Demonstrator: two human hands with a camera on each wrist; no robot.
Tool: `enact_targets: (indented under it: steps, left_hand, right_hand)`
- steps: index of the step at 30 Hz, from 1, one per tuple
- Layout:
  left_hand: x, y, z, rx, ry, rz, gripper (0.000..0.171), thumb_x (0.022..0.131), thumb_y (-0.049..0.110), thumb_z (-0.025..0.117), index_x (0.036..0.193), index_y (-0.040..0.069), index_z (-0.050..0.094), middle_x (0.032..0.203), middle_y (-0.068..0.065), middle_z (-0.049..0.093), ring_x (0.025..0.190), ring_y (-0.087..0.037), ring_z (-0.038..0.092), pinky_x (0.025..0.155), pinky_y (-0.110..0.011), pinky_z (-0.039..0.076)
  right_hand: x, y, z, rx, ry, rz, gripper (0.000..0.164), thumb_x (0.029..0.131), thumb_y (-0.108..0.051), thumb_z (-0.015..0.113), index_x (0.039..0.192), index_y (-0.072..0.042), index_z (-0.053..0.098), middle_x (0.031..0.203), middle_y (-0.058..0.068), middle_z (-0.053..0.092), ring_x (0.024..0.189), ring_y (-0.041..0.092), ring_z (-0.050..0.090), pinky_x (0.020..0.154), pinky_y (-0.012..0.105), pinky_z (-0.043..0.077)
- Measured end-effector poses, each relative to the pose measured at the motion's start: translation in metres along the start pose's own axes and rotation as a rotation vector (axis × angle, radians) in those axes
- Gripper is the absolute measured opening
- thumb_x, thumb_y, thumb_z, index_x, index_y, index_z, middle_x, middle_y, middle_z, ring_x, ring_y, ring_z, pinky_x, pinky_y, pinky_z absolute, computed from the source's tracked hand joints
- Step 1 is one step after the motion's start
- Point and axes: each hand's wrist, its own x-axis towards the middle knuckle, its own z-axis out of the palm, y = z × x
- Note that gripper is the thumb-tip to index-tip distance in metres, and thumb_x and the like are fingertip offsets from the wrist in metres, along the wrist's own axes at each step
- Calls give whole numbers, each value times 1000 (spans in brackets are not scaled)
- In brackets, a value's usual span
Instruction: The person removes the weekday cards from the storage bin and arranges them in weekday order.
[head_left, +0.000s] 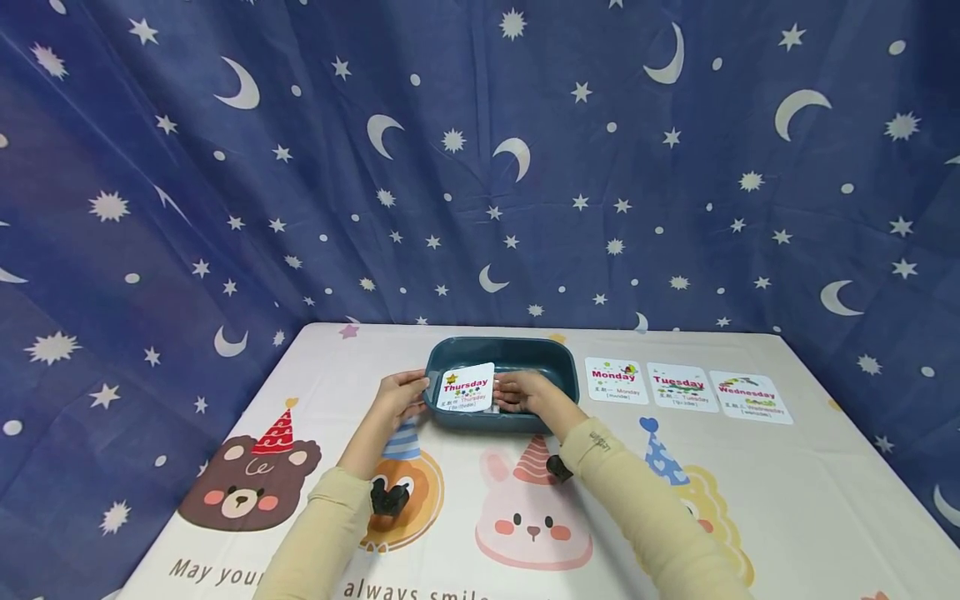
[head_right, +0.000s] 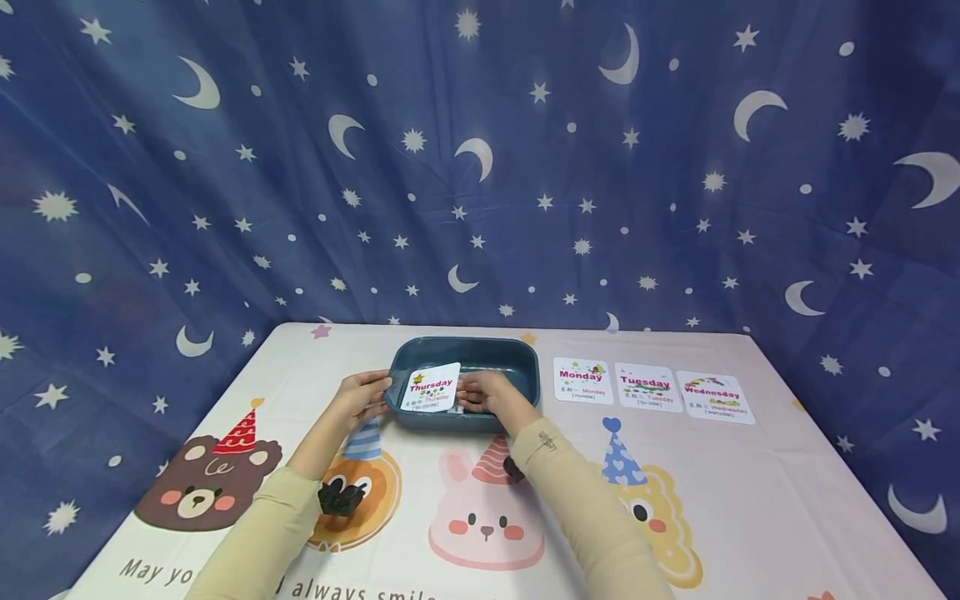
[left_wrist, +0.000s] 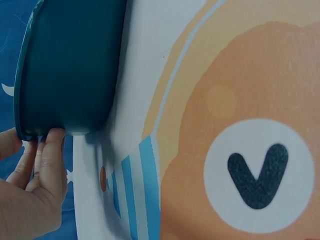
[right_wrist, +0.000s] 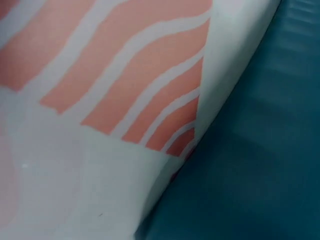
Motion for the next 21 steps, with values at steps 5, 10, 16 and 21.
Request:
enact_targets:
  steps: [5,10,16,21]
  left_hand:
    - [-1,0,0,9,6,-6,38,94,8,54,131,-2,51,126,-22,53,92,-20,61,67,-21,55]
    - [-2,0,1,12,1,0,39,94,8,54,131,-3,50,126,-22,53,90,-19,61,68,-22,55]
    - [0,0,4,3,-3,2,39,95,9,54,132,-2,50,127,-23,52,89,-18,61,69,-22,55]
    - [1,0,2,7,-3,9,39,95,9,53,132,-2,49,127,-23,52,88,-18,62,72,-25,56]
  right_hand:
    - [-21,-5,13,-146,27,-93,28,89,-5,62,114,8,59,62,2,60,48,6,55,50,17,50]
    - [-18,-4,16,-152,78,-136,19,84,4,63,102,9,58,55,2,55,42,5,51,44,15,46]
    - [-16,-3,15,-203,186,-174,16,84,6,59,100,7,59,55,1,51,43,5,46,42,13,42]
    - [-17,-3,13,-253,226,-194,19,83,5,61,101,6,59,57,2,51,42,6,45,40,14,42]
